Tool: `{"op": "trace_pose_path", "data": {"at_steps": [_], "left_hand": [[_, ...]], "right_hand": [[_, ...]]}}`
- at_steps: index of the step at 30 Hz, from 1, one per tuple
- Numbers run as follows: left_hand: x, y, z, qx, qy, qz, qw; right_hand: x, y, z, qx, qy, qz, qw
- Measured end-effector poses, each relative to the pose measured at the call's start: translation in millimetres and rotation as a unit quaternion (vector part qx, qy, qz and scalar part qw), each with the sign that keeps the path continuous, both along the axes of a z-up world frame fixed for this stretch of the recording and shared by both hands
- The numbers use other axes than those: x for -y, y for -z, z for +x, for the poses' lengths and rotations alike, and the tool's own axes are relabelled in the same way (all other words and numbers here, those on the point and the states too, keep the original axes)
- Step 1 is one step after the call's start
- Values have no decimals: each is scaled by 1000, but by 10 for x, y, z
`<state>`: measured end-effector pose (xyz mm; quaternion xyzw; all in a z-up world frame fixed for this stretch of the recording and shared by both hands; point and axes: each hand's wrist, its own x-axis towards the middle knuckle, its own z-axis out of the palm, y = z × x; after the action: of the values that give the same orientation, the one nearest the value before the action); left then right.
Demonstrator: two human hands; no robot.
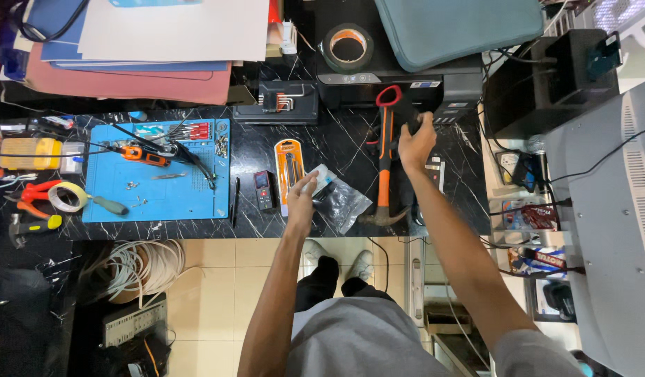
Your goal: The person organizes a black and yellow tool bag on a cluttered workbench. They place a coiled white cable into the bag, followed by a small plastic-wrapped package and a black pouch. The person then zips the bag closed and places it on the table.
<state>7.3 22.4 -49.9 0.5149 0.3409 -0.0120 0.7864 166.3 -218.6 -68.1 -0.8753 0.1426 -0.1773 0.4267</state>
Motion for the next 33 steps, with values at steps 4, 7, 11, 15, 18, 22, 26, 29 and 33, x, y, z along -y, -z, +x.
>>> {"op": "trace_pose_path", "data": {"at_steps": [4,7,11,15,18,22,26,29,33], "left_hand": [[4,-81,24,12,-9,-5,1000],[30,-87,0,21,-18,-9,1000],[-31,26,6,50,-18,-2,999],[-99,96,-31,77,-35,-8,996],[-217,160,-94,93,-59,-16,994],[-353,138,-357,80,-117,6,990],[-616,131,-784,89,-183,9,979],[-918,107,-1074,89,-222,8,971],[-1256,56,-1520,120,-287,-17,950]], "right_hand": [[7,-188,-126,102,-24,-21,994],[98,-278,-127,168,-39,-29,985],[166,-252,-127,248,-71,29,966],[181,-200,-311,305,-108,124,938],[19,-37,-585,292,-129,121,940],[-420,-60,-879,236,-220,170,931],[-879,-85,-1118,156,-328,233,902],[-1328,-119,-1220,109,-384,246,883],[-1944,-192,-1418,6,-490,268,829]]}}
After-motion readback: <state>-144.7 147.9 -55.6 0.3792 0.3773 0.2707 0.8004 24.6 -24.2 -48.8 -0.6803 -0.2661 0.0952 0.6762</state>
